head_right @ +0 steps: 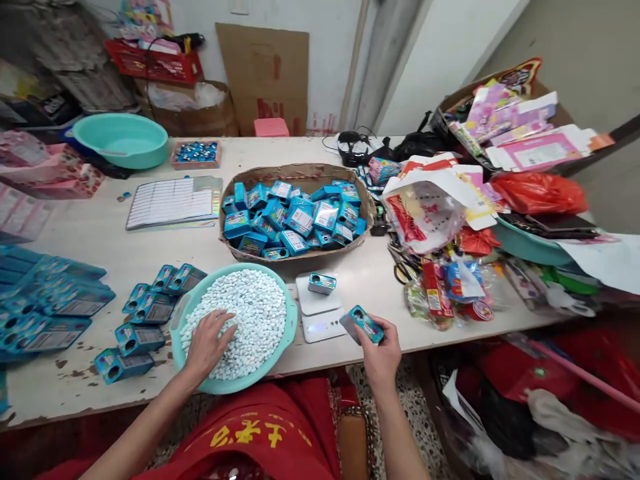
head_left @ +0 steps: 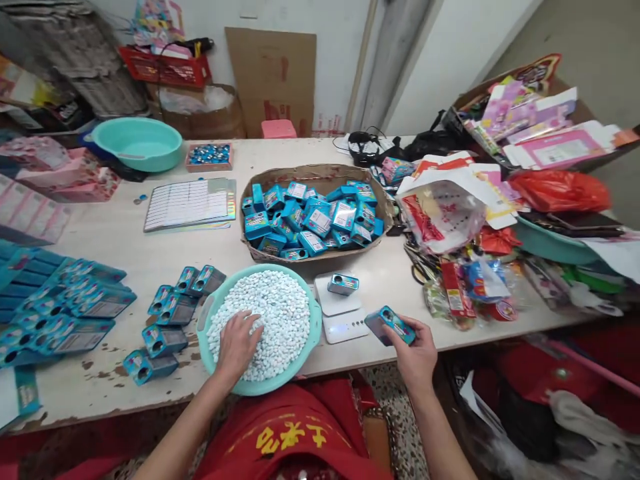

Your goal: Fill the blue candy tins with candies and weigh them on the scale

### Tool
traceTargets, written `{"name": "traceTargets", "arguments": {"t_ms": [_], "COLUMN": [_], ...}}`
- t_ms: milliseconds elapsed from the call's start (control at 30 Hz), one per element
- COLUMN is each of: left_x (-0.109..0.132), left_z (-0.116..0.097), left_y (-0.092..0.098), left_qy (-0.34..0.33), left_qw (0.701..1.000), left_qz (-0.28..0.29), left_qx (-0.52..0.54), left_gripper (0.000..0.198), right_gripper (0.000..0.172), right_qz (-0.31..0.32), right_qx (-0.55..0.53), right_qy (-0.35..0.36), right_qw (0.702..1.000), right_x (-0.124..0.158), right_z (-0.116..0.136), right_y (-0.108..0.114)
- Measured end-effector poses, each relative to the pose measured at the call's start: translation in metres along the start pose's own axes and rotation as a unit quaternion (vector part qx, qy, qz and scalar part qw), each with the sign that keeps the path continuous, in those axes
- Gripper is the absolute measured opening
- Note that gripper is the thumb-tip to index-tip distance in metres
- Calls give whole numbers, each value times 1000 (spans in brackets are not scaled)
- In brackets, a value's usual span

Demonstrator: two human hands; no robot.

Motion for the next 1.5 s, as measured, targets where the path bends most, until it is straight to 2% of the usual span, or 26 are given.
{"name": "traceTargets", "arguments": {"t_ms": [133, 233, 333, 433, 467, 533, 633, 733, 800, 867, 900, 933, 1000, 1033, 1067, 1100, 1133, 1200, 1300, 1400, 1500], "left_x": [-19, -33, -36, -33, -31, -30, -31, -34, -37, -44, -50, -56, -71, -78, -85, -90, -93, -94, -87, -79, -74], "left_z": [-15, -15, -6, 3, 5, 5, 4, -1, -10, -26, -35, -45, -66, -75, -82, -86, -88, -87, -78, -73, -71], "left_y": [-7, -14, -23, -29, -30, -29, -25, -17, -8, 2, 6, 10, 15, 16, 16, 15, 14, 12, 13, 17, 21], "left_qy": [-74, -81, -74, -78, -78, -81, -73, -39, -6, 64, 114, 171, 271, 314, 348, 377, 400, 426, 426, 408, 397], "left_qw": [997, 996, 994, 993, 993, 993, 994, 999, 992, 959, 924, 872, 728, 655, 595, 548, 516, 480, 456, 464, 485], "left_qz": [23, 41, 71, 87, 85, 83, 77, 13, -44, -71, -76, -77, -79, -76, -73, -72, -74, -87, -104, -121, -152], "left_qx": [-9, -22, -25, -29, -32, -34, -22, 26, 117, 266, 357, 452, 625, 683, 721, 743, 754, 762, 775, 777, 764], "left_gripper": [27, 30, 39, 43, 42, 37, 29, 27, 25, 23, 25, 29, 38, 41, 42, 41, 39, 35, 30, 27, 11], "right_gripper": [52, 55, 57, 56, 57, 63, 73, 55, 47, 44, 42, 40, 33, 31, 29, 28, 28, 29, 31, 32, 33], "right_qz": [-86, -115, -132, -133, -115, -39, 89, 161, 182, 192, 200, 211, 244, 261, 275, 286, 291, 292, 289, 295, 303], "right_qx": [36, 46, 73, 100, 106, 102, 82, 76, 77, 77, 80, 84, 108, 121, 135, 147, 156, 167, 164, 162, 158], "right_qy": [-21, -16, 21, 79, 99, 115, 91, 78, 85, 104, 125, 153, 236, 270, 295, 306, 309, 303, 300, 290, 255], "right_qw": [995, 992, 988, 983, 983, 987, 988, 981, 977, 973, 969, 962, 934, 919, 905, 896, 892, 892, 894, 896, 905], "right_x": [-39, -55, -55, -48, -46, -45, -52, -58, -55, -43, -34, -25, -7, 2, 8, 13, 17, 22, 28, 32, 34], "right_z": [-57, -78, -76, -58, -51, -40, -30, -18, -1, 24, 38, 52, 75, 84, 89, 92, 93, 93, 94, 92, 84], "right_y": [-6, -15, -17, -25, -32, -52, -91, -115, -117, -111, -108, -105, -105, -108, -112, -117, -121, -128, -128, -127, -131]}}
Point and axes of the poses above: each hand's wrist, its own x-axis away from the middle knuckle, its own y-axis out of the back of the hand, z = x × y, the point moved 1 cm from there along -x, towards the middle knuckle, and after that the axes turned 11 degrees about -y, right-handed, at the moved point
